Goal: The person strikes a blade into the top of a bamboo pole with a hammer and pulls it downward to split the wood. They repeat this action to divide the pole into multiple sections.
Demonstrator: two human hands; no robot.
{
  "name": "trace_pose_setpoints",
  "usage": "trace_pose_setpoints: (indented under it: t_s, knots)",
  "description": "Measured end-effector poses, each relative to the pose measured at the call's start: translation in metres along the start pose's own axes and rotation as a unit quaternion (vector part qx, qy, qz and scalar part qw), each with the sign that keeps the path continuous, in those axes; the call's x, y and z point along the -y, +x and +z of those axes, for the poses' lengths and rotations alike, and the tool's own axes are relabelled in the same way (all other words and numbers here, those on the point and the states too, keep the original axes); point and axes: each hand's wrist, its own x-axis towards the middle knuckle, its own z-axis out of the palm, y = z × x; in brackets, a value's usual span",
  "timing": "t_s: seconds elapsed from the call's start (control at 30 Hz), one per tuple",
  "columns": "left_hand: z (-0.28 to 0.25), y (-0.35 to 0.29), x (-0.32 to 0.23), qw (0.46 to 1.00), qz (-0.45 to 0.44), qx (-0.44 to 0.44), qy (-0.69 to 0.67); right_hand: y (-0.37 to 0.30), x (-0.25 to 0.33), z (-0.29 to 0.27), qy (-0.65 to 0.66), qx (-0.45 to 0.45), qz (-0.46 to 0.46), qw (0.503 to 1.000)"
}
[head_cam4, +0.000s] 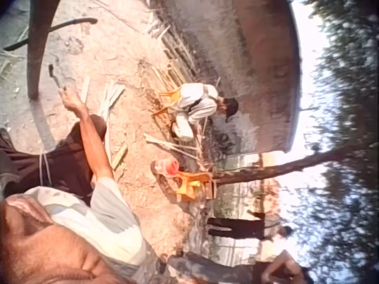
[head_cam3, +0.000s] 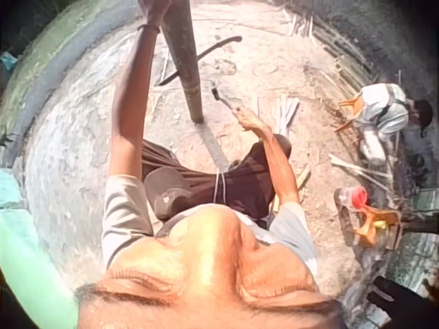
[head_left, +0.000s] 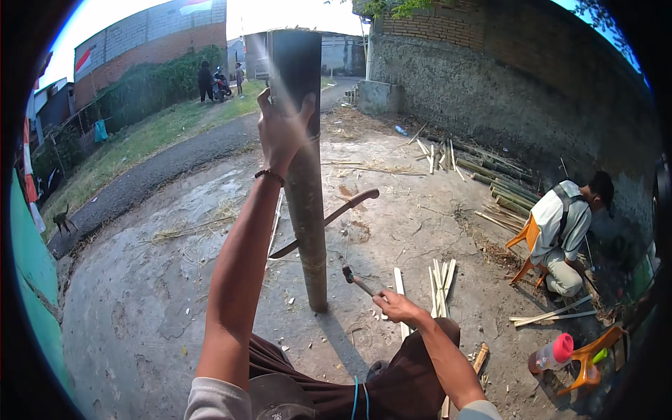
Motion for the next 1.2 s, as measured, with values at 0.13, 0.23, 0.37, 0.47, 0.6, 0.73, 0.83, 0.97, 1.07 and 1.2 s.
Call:
trace_pose_setpoints:
  t_s: [0.13, 0.23, 0.37, 0.47, 0.6, 0.73, 0.83, 0.97, 1.07, 1.2]
  knots:
    - [-0.022, 0.003, 0.001, 0.998, -0.019, 0.036, -0.05, -0.038, 0.105, -0.104, 0.057, -0.19, -0.086, 0.976]
    - [-0.02, 0.002, -0.001, 0.996, -0.037, 0.041, -0.069, -0.094, 0.198, -0.167, 0.252, -0.25, -0.196, 0.914]
    - [-0.016, 0.005, -0.001, 0.997, -0.031, 0.029, -0.058, -0.117, 0.247, -0.193, 0.276, -0.345, -0.388, 0.809]
    - [-0.049, 0.005, -0.004, 0.999, -0.023, 0.013, -0.033, -0.092, 0.244, -0.154, 0.325, -0.349, -0.495, 0.726]
    - [-0.035, -0.022, -0.025, 0.995, -0.011, 0.027, -0.092, -0.047, 0.144, -0.052, 0.357, -0.345, -0.473, 0.728]
    - [-0.048, -0.034, -0.03, 0.995, 0.025, 0.006, -0.101, 0.024, 0.029, 0.085, 0.388, -0.229, -0.296, 0.842]
    - [-0.049, -0.04, -0.024, 0.991, 0.048, -0.025, -0.122, 0.065, -0.045, 0.167, 0.182, -0.157, -0.016, 0.971]
    - [-0.029, -0.042, -0.037, 0.977, 0.034, -0.018, -0.208, 0.1, -0.147, 0.176, 0.198, 0.243, 0.034, 0.949]
    - [-0.049, -0.049, -0.03, 0.979, 0.016, -0.008, -0.203, 0.065, -0.098, 0.222, -0.187, 0.135, -0.05, 0.972]
    - [-0.057, -0.057, -0.041, 0.97, 0.001, -0.019, -0.243, 0.05, -0.077, 0.201, -0.194, 0.26, -0.121, 0.938]
